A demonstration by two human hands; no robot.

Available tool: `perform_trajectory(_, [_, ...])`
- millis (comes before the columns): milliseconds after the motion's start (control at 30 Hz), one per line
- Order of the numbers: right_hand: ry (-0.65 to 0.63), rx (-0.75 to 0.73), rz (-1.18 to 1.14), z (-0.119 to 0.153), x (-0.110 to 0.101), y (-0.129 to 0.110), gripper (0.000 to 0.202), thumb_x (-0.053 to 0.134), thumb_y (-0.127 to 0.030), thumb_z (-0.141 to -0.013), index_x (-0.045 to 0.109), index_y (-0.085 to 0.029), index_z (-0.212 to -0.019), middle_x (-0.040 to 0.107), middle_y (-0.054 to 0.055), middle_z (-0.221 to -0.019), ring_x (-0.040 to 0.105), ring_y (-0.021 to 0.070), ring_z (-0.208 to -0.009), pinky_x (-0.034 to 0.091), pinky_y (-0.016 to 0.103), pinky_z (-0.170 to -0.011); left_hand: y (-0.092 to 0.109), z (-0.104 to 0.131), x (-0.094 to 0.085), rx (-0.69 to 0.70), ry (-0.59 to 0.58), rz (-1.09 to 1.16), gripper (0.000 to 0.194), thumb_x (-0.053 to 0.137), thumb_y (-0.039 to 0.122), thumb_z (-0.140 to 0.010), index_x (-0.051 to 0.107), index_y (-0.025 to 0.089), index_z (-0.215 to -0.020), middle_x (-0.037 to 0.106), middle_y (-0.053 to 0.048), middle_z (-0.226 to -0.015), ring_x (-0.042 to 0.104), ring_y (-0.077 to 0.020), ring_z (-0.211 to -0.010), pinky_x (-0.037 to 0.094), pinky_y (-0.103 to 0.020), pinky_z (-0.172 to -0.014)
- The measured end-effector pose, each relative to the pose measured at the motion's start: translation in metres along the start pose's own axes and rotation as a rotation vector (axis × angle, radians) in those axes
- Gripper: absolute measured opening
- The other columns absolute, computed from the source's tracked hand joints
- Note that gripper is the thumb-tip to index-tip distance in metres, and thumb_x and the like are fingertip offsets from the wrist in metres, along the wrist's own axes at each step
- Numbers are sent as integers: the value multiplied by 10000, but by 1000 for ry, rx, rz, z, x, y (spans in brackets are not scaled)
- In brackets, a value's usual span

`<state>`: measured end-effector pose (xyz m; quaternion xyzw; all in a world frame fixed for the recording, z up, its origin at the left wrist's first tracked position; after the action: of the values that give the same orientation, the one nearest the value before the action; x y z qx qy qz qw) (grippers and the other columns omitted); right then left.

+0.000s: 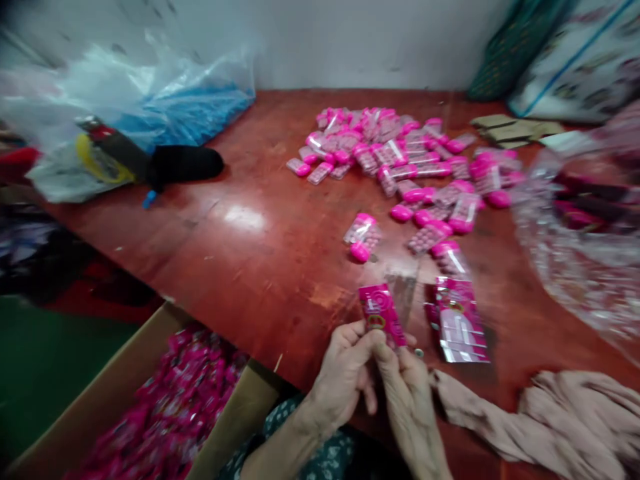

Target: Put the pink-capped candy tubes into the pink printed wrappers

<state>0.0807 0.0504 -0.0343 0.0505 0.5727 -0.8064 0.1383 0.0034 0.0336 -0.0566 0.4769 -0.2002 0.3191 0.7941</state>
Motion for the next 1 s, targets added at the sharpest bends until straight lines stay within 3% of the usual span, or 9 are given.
perform_trajectory(167, [-74,27,-177,6,9,2,528,482,-666,-697,484,-167,-526,447,-24,-435,410,88,-378,344,176,-331,9,3,0,-1,-26,-35,306,560,348,-780,634,73,-891,497,44,-449,255,-14,-256,319,-133,-238])
perform_trajectory(333, [-55,60,-271,12,9,8,487,465,-630,-747,573,-156,-720,517,-9,-546,470,101,-458,384,179,-397,6,7,3,6,-10,-96,339,568,369,-775,621,102,-976,453,51,-445,362,-52,-320,300,-125,-252])
perform_trajectory(467, [-159,70,-306,14,2,9,523,439,-662,-743,565,-155,-706,486,-20,-500,448,100,-427,366,190,-390,4,11,4,41,39,-189,344,551,381,-787,638,101,-966,316,99,-368,196,-26,-289,315,-137,-273])
perform_trajectory(600, [-245,102,-385,18,-8,14,494,486,-635,-743,562,-156,-839,541,-4,-569,514,121,-504,434,211,-478,7,21,11,137,56,-331,374,566,393,-774,633,129,-1031,459,45,-457,262,-14,-311,306,-132,-294])
perform_trajectory(700, [-298,76,-431,20,-15,14,525,505,-667,-703,579,-162,-828,558,16,-601,514,130,-501,426,225,-460,7,27,17,162,25,-396,412,557,434,-766,638,137,-1040,537,2,-505,290,-5,-291,268,-124,-280])
perform_trajectory(867, [-362,20,-480,19,-11,11,564,495,-712,-668,601,-161,-728,504,3,-516,457,108,-430,377,219,-425,3,29,17,149,12,-406,447,566,473,-743,649,143,-1033,556,-14,-500,296,-7,-284,279,-123,-278])
perform_trajectory(1000, [-420,21,-538,16,-1,15,568,471,-702,-694,576,-146,-733,425,-35,-425,390,77,-346,284,181,-357,-2,26,14,101,-4,-367,440,576,468,-740,660,136,-1018,453,38,-383,209,-3,-266,299,-127,-277])
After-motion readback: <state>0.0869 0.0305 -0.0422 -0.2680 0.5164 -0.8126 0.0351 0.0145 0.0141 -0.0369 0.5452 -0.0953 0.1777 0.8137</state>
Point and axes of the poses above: each hand's wrist, its own z-axis away from the middle knuckle, its own x-axis out of the palm, y = z × x, the point moved 2 cm from there along -z, towards the middle knuckle
